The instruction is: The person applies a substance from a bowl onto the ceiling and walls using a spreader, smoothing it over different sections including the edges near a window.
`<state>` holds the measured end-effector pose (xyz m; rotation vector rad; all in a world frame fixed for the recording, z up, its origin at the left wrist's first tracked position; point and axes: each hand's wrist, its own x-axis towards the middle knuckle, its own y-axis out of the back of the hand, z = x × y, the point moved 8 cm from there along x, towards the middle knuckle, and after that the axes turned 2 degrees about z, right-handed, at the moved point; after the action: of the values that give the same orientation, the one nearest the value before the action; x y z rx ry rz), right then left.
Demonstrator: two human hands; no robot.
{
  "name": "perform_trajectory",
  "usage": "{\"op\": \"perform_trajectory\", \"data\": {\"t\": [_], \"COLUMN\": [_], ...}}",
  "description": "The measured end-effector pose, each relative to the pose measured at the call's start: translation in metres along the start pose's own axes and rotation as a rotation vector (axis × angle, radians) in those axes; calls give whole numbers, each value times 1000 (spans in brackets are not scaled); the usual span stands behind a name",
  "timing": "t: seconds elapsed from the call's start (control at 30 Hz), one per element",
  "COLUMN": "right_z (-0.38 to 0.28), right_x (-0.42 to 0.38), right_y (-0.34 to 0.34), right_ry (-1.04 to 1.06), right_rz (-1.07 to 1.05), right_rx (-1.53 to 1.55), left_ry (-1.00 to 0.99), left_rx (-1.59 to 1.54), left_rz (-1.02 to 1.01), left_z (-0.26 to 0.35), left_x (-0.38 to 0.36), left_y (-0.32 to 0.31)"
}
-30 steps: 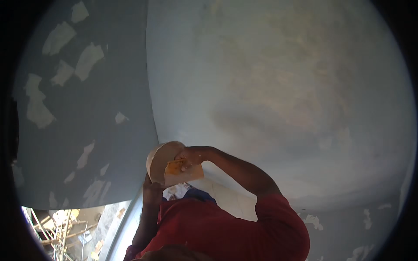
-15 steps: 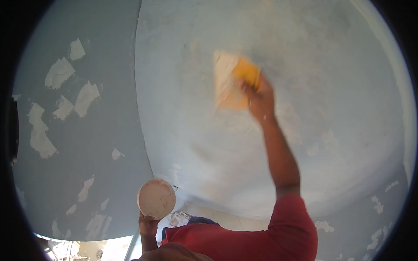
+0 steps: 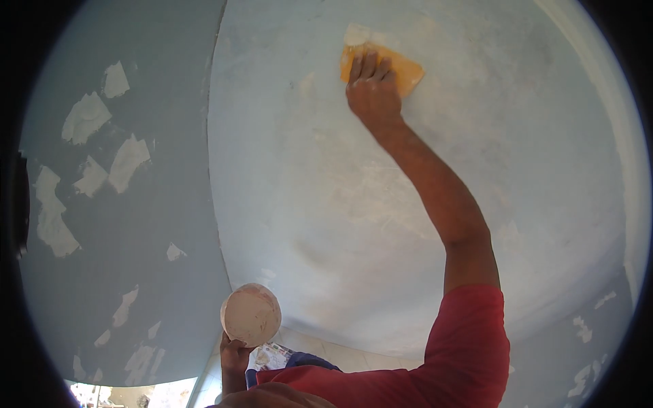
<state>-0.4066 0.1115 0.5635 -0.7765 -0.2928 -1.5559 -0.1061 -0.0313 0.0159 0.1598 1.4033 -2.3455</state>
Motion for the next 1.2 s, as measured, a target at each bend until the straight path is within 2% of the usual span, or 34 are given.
{"op": "perform_trajectory", "data": {"t": [0.13, 0.17, 0.27, 0.4, 0.47, 0.6, 0.67, 0.77, 0.83, 0.87, 0.93, 1.03, 1.07, 1.13, 1.2], "right_z": [-28, -27, -17, 43, 48, 10, -17, -36, -51, -51, -42, -35, -48, -75, -98], "right_x": [-43, -49, -48, 26, 58, 47, 15, -33, -56, -57, -53, -33, -35, -52, -85], "right_y": [30, 34, 22, -9, -25, -37, -10, 15, 22, 23, 23, 12, 10, 0, -1], "right_ry": [50, 57, 172, -14, -108, 4, 106, 163, 235, 239, 121, 39, 39, 62, 83], "right_rz": [-231, -225, -149, 103, -229, -260, -47, -33, -103, -87, 22, 45, 37, 5, -46], "right_rx": [111, 115, 223, 310, 384, 247, 301, 347, 482, 491, 492, 489, 485, 191, 229], "left_ry": [8, -15, -77, -116, -121, -82, -62, -46, -70, -97, -122, -105, -94, -88, -71], "left_rx": [26, -2, -38, -92, -70, -30, -39, 70, 49, 28, 7, -11, -34, -12, 8], "left_rz": [-37, -41, -6, 63, 101, 111, 70, 42, 59, 72, 96, 121, 137, 125, 121], "left_z": [9, 10, 9, -5, -7, -12, -9, -9, -11, -11, -9, -4, -3, 0, 4], "left_x": [-7, -11, -21, -20, -18, -9, -11, -13, -17, -17, -19, -21, -18, -14, -19], "left_y": [-3, -6, -13, -10, -7, 3, -4, 2, 4, 3, -4, -12, -8, -10, -10]}}
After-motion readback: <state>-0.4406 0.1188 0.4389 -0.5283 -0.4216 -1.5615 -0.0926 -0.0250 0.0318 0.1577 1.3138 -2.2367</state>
